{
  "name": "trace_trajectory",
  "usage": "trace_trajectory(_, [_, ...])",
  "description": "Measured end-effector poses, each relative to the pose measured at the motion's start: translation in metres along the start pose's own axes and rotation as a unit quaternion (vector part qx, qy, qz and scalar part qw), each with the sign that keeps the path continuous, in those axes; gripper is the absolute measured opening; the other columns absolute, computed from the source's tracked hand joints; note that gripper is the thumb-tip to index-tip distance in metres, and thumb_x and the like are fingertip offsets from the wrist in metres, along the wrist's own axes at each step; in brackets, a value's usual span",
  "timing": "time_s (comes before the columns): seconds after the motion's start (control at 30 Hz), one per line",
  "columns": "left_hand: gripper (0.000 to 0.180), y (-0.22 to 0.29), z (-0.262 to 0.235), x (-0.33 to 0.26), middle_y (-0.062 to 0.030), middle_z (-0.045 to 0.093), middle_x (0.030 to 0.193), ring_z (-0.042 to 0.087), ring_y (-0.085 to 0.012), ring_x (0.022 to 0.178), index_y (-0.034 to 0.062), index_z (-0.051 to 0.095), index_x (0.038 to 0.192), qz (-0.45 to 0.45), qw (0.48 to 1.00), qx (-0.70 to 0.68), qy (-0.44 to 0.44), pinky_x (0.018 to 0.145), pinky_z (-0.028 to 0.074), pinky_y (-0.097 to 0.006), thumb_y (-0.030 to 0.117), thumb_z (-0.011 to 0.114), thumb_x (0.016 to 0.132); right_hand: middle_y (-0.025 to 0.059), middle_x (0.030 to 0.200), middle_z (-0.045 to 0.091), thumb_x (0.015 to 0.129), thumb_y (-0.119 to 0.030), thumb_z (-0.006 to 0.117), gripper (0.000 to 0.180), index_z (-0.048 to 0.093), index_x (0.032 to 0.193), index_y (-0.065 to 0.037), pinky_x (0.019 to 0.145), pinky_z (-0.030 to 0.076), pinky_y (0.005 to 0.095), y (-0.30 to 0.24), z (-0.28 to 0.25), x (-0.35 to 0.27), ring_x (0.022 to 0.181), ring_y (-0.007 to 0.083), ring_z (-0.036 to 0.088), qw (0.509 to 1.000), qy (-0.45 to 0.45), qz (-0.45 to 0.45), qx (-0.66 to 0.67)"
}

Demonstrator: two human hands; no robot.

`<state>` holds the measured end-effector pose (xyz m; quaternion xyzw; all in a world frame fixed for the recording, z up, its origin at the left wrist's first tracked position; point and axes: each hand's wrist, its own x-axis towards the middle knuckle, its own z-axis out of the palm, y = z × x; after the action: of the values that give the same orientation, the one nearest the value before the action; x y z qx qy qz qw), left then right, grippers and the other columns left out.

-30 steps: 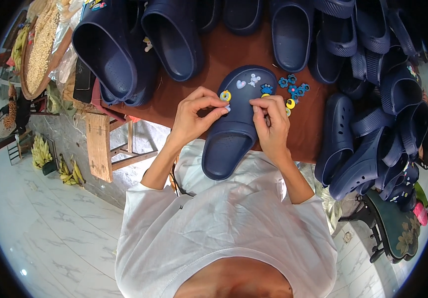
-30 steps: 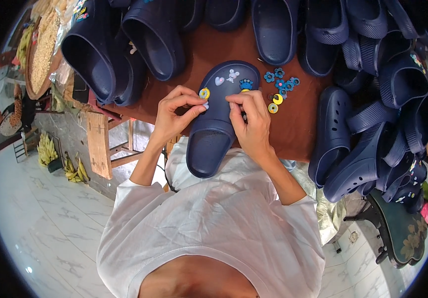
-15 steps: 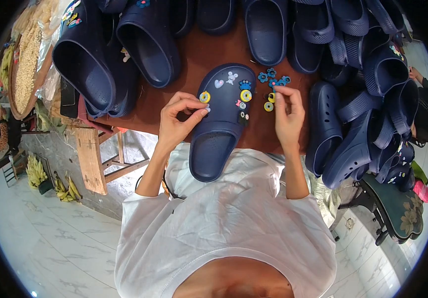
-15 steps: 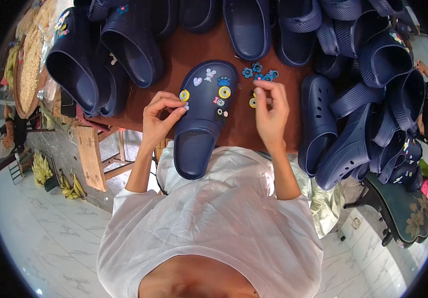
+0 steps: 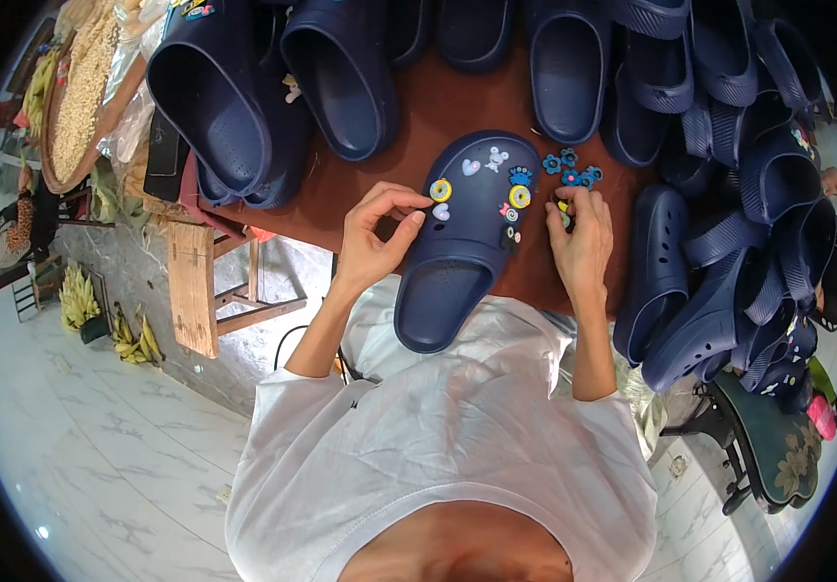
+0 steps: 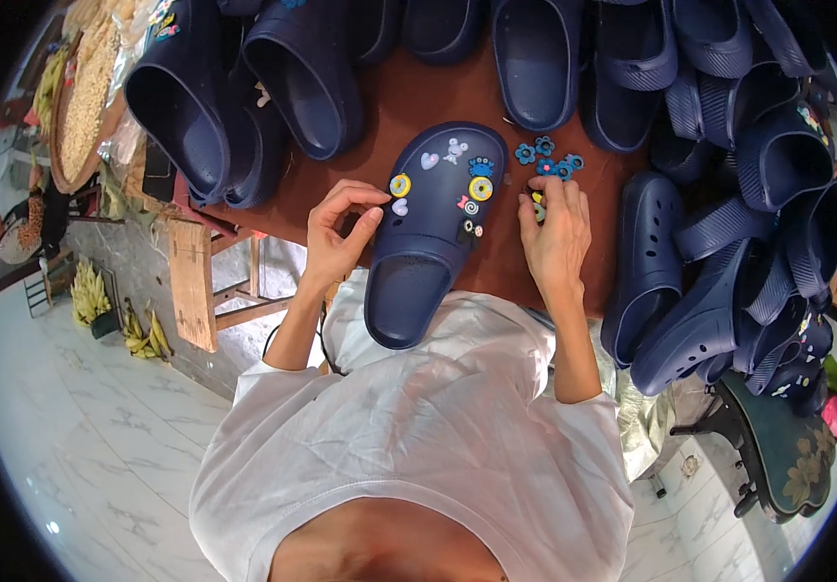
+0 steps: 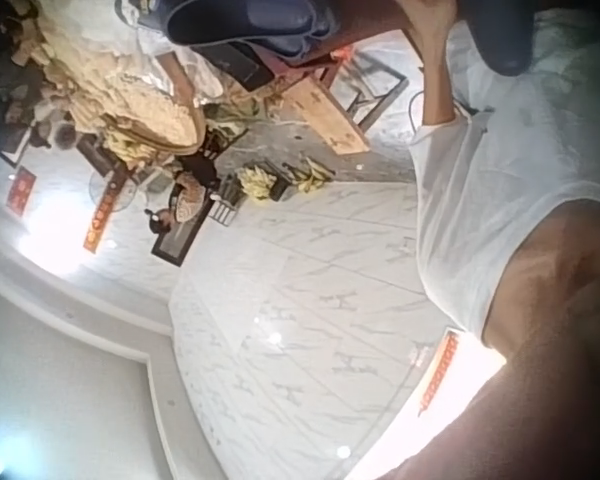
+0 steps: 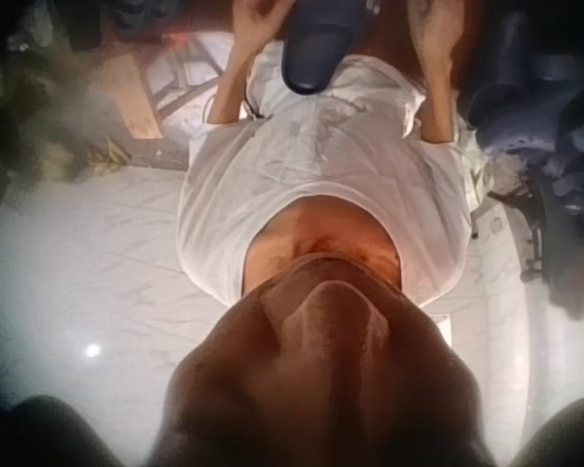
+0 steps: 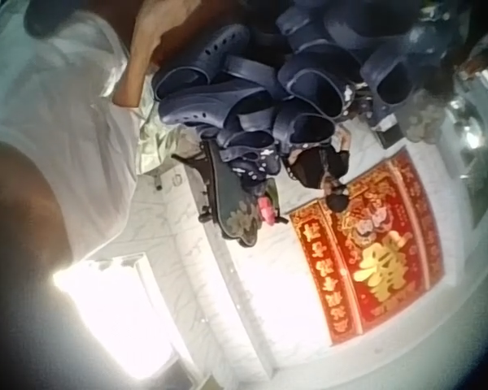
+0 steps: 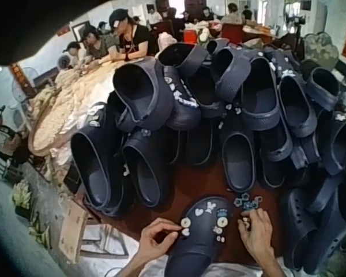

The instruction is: Attaching decorative charms to the holes of blue clog shoes.

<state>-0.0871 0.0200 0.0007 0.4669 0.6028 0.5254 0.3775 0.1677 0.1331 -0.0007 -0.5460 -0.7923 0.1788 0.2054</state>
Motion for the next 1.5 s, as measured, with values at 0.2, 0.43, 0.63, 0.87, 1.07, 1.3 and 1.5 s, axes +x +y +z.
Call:
trace_trajectory(0.2, [0.016, 0.006, 0.000, -0.005, -0.0085, 0.067, 0.099, 0.065, -0.0157, 0.090, 0.0025, 0.073, 0.101, 0.004, 0.999, 0.039, 0.013, 0.080, 0.052, -0.028, 0.000, 0.067, 0.086, 0.0058, 0.083, 0.057, 0.084, -0.009, 0.073, 0.014, 0.070, 0.098, -0.007, 0.068, 0.047, 0.0334, 0.002, -0.001, 0.005, 0.074, 0.0194, 0.057, 0.999, 0.025, 0.014, 0.038])
trace_trajectory(0.43, [0.021, 0.020, 0.003, -0.005, -0.0096, 0.066, 0.100, 0.064, -0.0162, 0.093, 0.0004, 0.072, 0.101, 0.087, 0.994, 0.054, 0.026, 0.081, 0.052, -0.029, -0.004, 0.075, 0.081, -0.0040, 0.083, 0.055, 0.088, -0.005, 0.073, 0.011, 0.072, 0.099, -0.003, 0.059, 0.037, 0.0164, -0.045, -0.022, -0.003, 0.069, 0.0016, 0.048, 0.928, -0.036, 0.024, 0.370])
trace_trajectory(0.63, [0.030, 0.050, 0.023, 0.003, -0.0074, 0.070, 0.095, 0.066, -0.0213, 0.087, 0.0036, 0.074, 0.099, 0.236, 0.963, 0.131, 0.010, 0.074, 0.052, -0.030, 0.003, 0.084, 0.071, -0.0044, 0.080, 0.054, 0.088, -0.005, 0.073, 0.012, 0.072, 0.099, -0.002, 0.055, 0.034, 0.0173, -0.081, -0.015, -0.012, 0.064, 0.0008, 0.044, 0.878, -0.127, 0.016, 0.462])
trace_trajectory(0.87, [0.026, 0.044, 0.020, -0.005, -0.0036, 0.071, 0.089, 0.065, -0.0213, 0.079, 0.0070, 0.075, 0.095, 0.238, 0.959, 0.151, 0.036, 0.069, 0.052, -0.031, 0.006, 0.083, 0.071, -0.0032, 0.080, 0.055, 0.090, -0.005, 0.071, 0.012, 0.072, 0.101, -0.001, 0.054, 0.033, 0.0192, -0.086, -0.013, -0.014, 0.063, 0.0017, 0.042, 0.851, -0.174, 0.046, 0.494])
trace_trajectory(1.07, [0.022, 0.022, 0.012, -0.015, -0.0049, 0.074, 0.092, 0.067, -0.0189, 0.082, 0.0062, 0.075, 0.096, 0.114, 0.988, 0.081, 0.069, 0.073, 0.052, -0.030, 0.002, 0.080, 0.075, 0.0013, 0.082, 0.059, 0.090, -0.002, 0.067, 0.012, 0.071, 0.101, -0.001, 0.061, 0.042, 0.0212, -0.085, -0.016, -0.014, 0.062, 0.0055, 0.049, 0.923, -0.099, -0.061, 0.367])
trace_trajectory(1.3, [0.019, 0.012, 0.005, -0.019, -0.0050, 0.076, 0.093, 0.067, -0.0171, 0.085, 0.0073, 0.078, 0.094, 0.057, 0.993, 0.090, 0.051, 0.078, 0.051, -0.030, 0.003, 0.079, 0.076, 0.0043, 0.089, 0.060, 0.090, -0.001, 0.066, 0.012, 0.072, 0.101, -0.003, 0.053, 0.043, 0.0210, -0.085, -0.014, -0.021, 0.066, 0.0085, 0.058, 0.932, -0.095, -0.037, 0.349])
trace_trajectory(1.5, [0.019, 0.018, 0.008, -0.016, -0.0049, 0.077, 0.092, 0.066, -0.0164, 0.082, 0.0082, 0.079, 0.094, 0.068, 0.988, 0.131, 0.039, 0.076, 0.051, -0.029, 0.002, 0.079, 0.076, 0.0050, 0.090, 0.061, 0.090, -0.001, 0.066, 0.013, 0.071, 0.102, -0.004, 0.051, 0.044, 0.0218, -0.083, -0.012, -0.022, 0.068, 0.0099, 0.061, 0.933, -0.097, -0.042, 0.345])
